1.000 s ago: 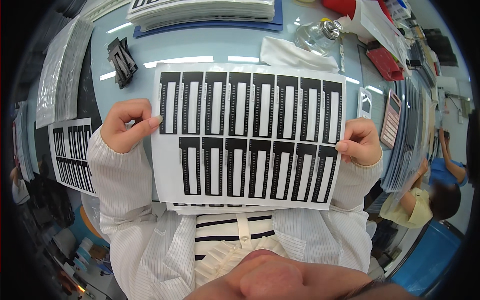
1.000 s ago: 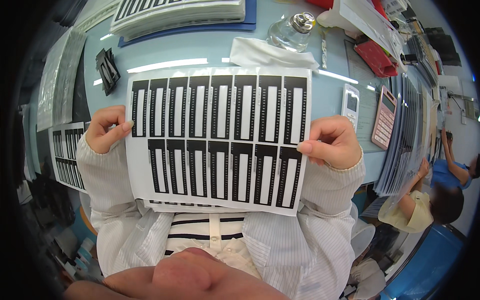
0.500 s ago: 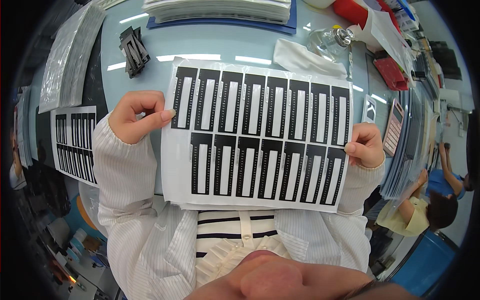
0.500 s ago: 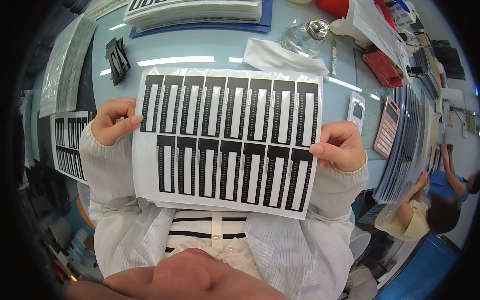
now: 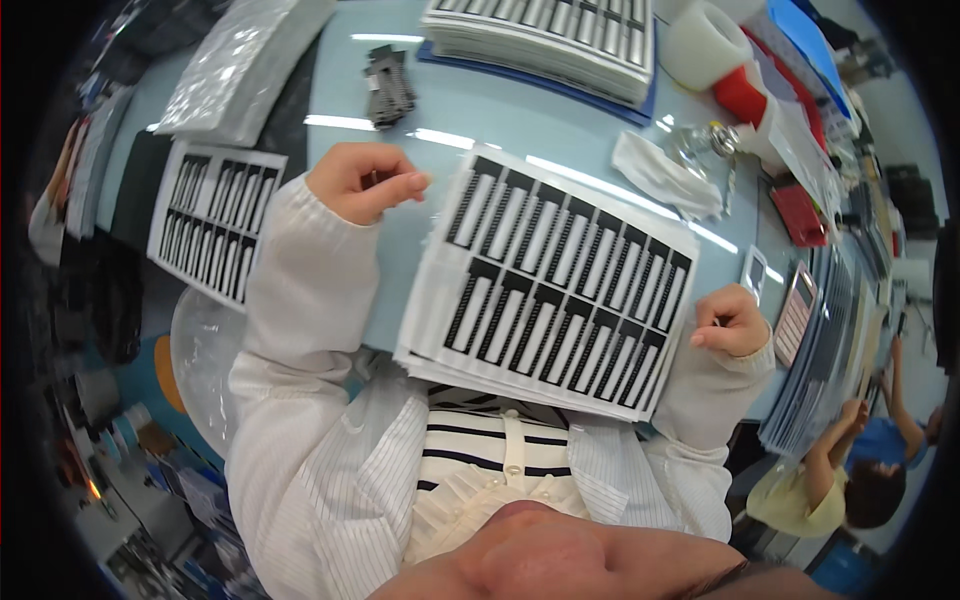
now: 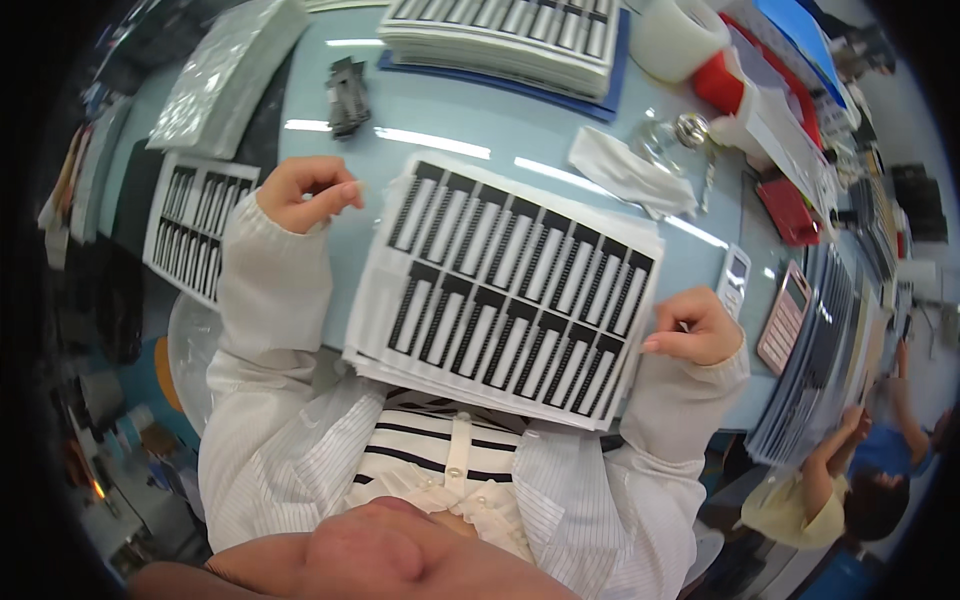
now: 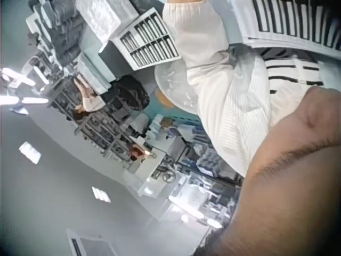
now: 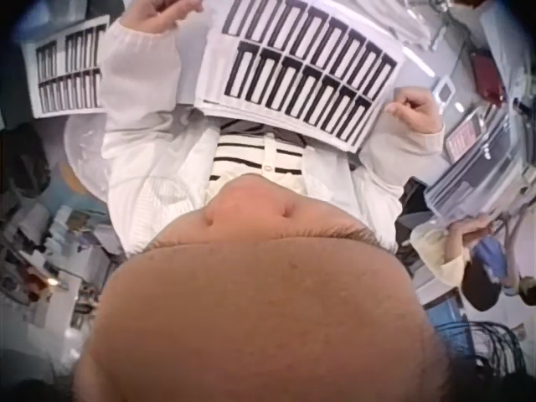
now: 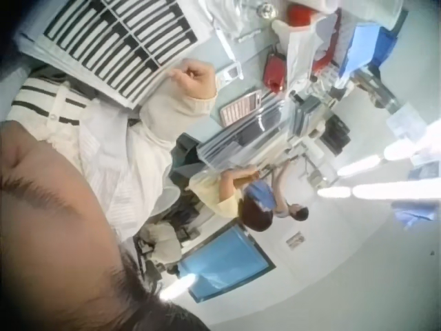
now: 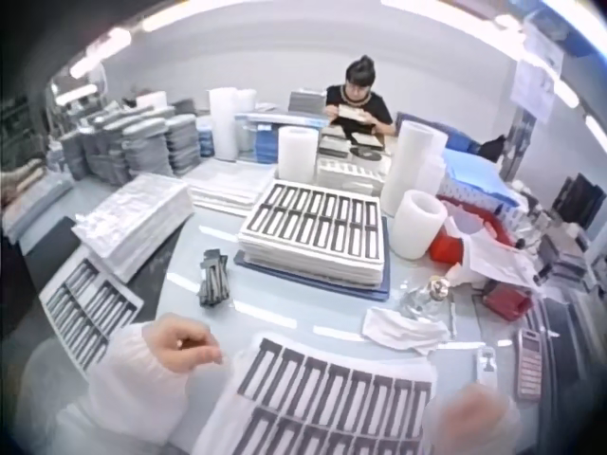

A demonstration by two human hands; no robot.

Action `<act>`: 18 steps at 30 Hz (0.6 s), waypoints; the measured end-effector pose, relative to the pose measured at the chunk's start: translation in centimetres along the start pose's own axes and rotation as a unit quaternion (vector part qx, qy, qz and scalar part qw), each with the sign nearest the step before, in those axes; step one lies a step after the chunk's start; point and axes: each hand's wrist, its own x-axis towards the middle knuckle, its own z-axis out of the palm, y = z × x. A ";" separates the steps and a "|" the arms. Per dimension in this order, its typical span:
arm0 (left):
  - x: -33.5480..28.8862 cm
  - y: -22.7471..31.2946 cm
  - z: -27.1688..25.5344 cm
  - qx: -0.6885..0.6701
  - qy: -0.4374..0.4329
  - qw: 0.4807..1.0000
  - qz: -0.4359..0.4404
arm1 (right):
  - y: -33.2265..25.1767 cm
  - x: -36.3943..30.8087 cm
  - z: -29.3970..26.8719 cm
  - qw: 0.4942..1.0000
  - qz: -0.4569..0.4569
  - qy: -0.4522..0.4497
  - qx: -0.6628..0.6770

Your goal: Inspecting strips of electronic components and placing them into a plastic bag.

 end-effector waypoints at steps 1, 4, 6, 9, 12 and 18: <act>-0.9 0.3 0.1 -0.024 0.059 0.998 0.028 | 0.1 -0.4 0.1 1.000 -0.010 -0.011 -0.004; -4.6 0.2 -0.8 0.046 0.054 0.997 0.017 | 0.5 -1.1 0.1 0.993 0.005 0.078 0.086; -7.2 -1.1 -1.7 0.096 0.073 0.992 0.036 | -0.7 -1.2 0.2 0.984 0.075 0.141 0.078; -11.3 -4.1 -4.2 0.126 0.235 0.964 0.005 | -3.5 -1.0 0.9 0.984 0.093 0.153 0.020; -15.7 -8.7 -6.7 0.190 0.383 0.903 -0.030 | -6.6 0.1 1.9 0.988 0.078 0.124 -0.055; -22.3 -18.3 -14.6 0.144 0.471 0.856 -0.157 | -13.8 4.8 4.9 0.969 0.005 0.019 -0.245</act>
